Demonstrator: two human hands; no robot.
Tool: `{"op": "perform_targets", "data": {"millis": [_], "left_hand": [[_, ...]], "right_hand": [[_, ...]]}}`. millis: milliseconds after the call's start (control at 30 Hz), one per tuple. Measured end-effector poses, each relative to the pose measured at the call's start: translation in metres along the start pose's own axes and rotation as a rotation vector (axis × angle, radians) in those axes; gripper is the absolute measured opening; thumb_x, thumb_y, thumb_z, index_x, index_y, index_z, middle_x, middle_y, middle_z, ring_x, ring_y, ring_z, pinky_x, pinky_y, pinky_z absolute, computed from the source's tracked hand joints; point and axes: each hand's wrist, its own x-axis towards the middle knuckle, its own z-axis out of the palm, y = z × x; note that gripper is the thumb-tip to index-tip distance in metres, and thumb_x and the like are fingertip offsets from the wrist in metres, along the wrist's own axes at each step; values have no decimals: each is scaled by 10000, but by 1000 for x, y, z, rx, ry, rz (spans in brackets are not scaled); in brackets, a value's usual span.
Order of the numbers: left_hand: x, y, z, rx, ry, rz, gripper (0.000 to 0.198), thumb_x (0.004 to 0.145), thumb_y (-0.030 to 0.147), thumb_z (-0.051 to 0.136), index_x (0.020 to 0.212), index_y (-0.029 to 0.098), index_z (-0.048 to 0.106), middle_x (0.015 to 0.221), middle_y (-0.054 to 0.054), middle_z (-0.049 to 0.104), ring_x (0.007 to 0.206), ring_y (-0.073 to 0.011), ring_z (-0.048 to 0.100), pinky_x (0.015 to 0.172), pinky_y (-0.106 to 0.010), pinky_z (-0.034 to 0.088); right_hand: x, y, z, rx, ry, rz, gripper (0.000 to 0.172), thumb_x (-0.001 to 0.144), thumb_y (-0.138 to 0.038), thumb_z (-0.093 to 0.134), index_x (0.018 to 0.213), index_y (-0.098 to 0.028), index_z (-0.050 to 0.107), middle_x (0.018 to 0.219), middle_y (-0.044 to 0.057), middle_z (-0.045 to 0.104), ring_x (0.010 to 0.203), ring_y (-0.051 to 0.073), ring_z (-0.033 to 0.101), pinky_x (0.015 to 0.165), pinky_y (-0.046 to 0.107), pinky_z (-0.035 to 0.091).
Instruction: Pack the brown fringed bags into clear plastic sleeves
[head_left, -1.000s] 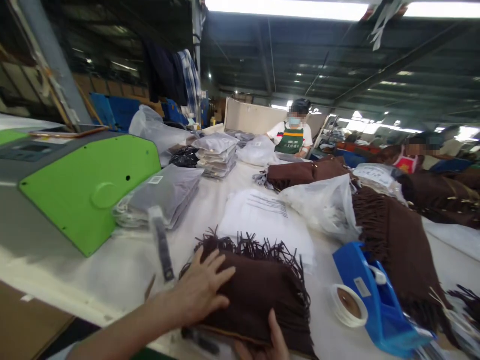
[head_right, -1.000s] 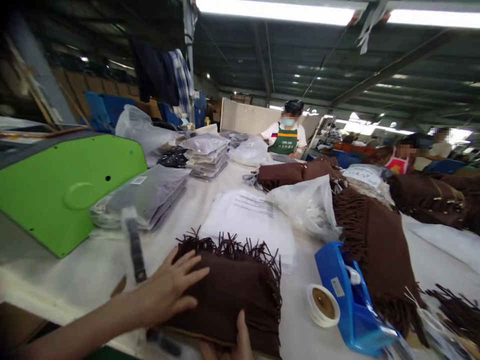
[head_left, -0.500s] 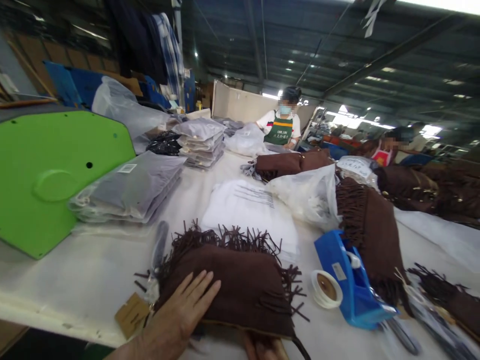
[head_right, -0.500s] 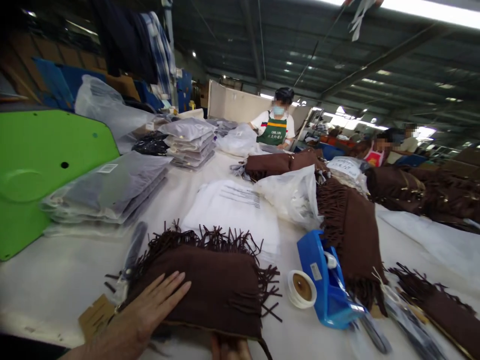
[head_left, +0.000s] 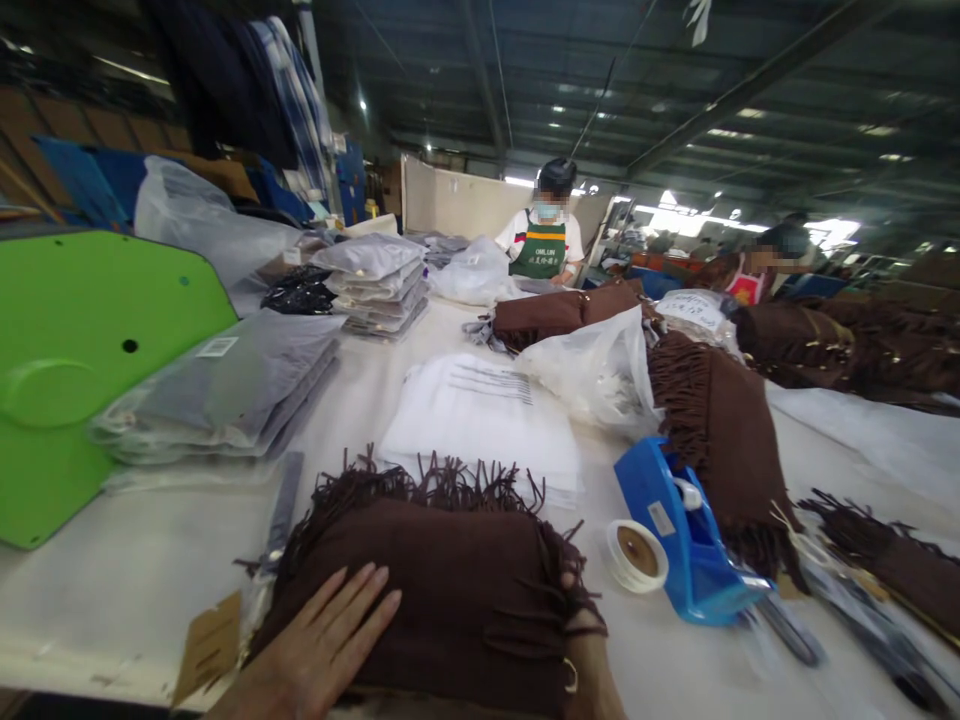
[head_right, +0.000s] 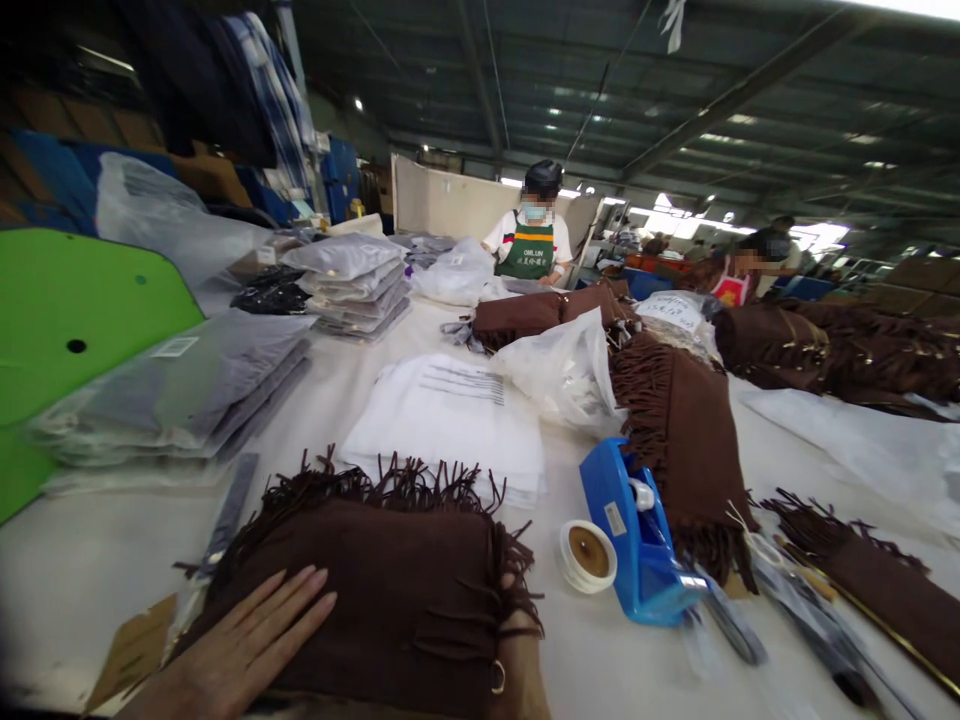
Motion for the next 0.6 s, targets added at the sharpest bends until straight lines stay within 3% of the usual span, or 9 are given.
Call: {"op": "perform_targets", "data": {"millis": [67, 133, 200, 267, 367, 433, 500, 600], "left_hand": [[-2, 2, 5, 46, 12, 30, 736, 749, -22, 296, 1427, 155, 70, 1356, -77, 448, 1280, -215, 358, 1058, -383, 304], [-4, 4, 12, 76, 44, 31, 701, 769, -14, 299, 1427, 144, 119, 1354, -92, 449, 1284, -232, 349, 1061, -400, 290], [-6, 7, 20, 92, 93, 21, 677, 771, -11, 308, 1419, 134, 181, 1343, -106, 460, 1286, -244, 342, 1066, -410, 275], [-7, 11, 29, 97, 130, 10, 661, 764, -7, 318, 1405, 132, 234, 1340, -111, 462, 1290, -249, 335, 1068, -419, 267], [-8, 17, 41, 82, 128, -7, 635, 755, 11, 341, 1378, 123, 293, 1369, -120, 423, 1300, -274, 310, 1062, -449, 273], [-10, 20, 43, 58, 95, -17, 636, 743, 27, 375, 1370, 104, 298, 1381, -143, 400, 1304, -300, 295, 1048, -472, 291], [-13, 19, 37, 0, 56, -5, 656, 740, 73, 433, 1374, 79, 264, 1364, -188, 405, 1295, -329, 302, 1019, -497, 324], [-11, 4, 13, -187, -38, 52, 726, 768, 258, 540, 1389, 104, 196, 1349, -209, 414, 1284, -333, 322, 996, -512, 352]], "right_hand": [[4, -9, 1, -324, -45, -135, 456, 898, -396, 344, 631, -130, 601, 647, 1, 657, 533, 55, 583, 541, 180, 491], [4, -15, 9, -477, -68, -240, 415, 844, -407, 388, 694, -118, 646, 833, 82, 701, 746, 99, 637, 659, 209, 501], [-3, -15, 27, -694, -64, -390, 424, 782, -381, 535, 1039, -54, 619, 1166, 154, 593, 1106, 225, 533, 928, 370, 414], [-12, -10, 49, -960, -24, -553, 513, 794, -356, 555, 1218, -71, 516, 1311, 169, 447, 1243, 311, 378, 1017, 497, 306], [-24, -1, 77, -1146, 28, -773, 466, 881, -362, 416, 1263, -105, 485, 1346, 142, 414, 1257, 281, 372, 1013, 450, 350], [-26, 2, 84, -1165, 8, -959, 428, 898, -352, 386, 1261, -153, 494, 1351, 92, 435, 1263, 238, 378, 1017, 403, 346], [-22, 2, 81, -1170, -13, -1167, 415, 900, -338, 381, 1245, -141, 502, 1322, 82, 481, 1243, 229, 410, 1030, 399, 301], [-4, 8, 74, -1190, -26, -1434, 488, 901, -368, 352, 1296, -91, 429, 1224, 111, 571, 1119, 251, 524, 987, 419, 288]]}}
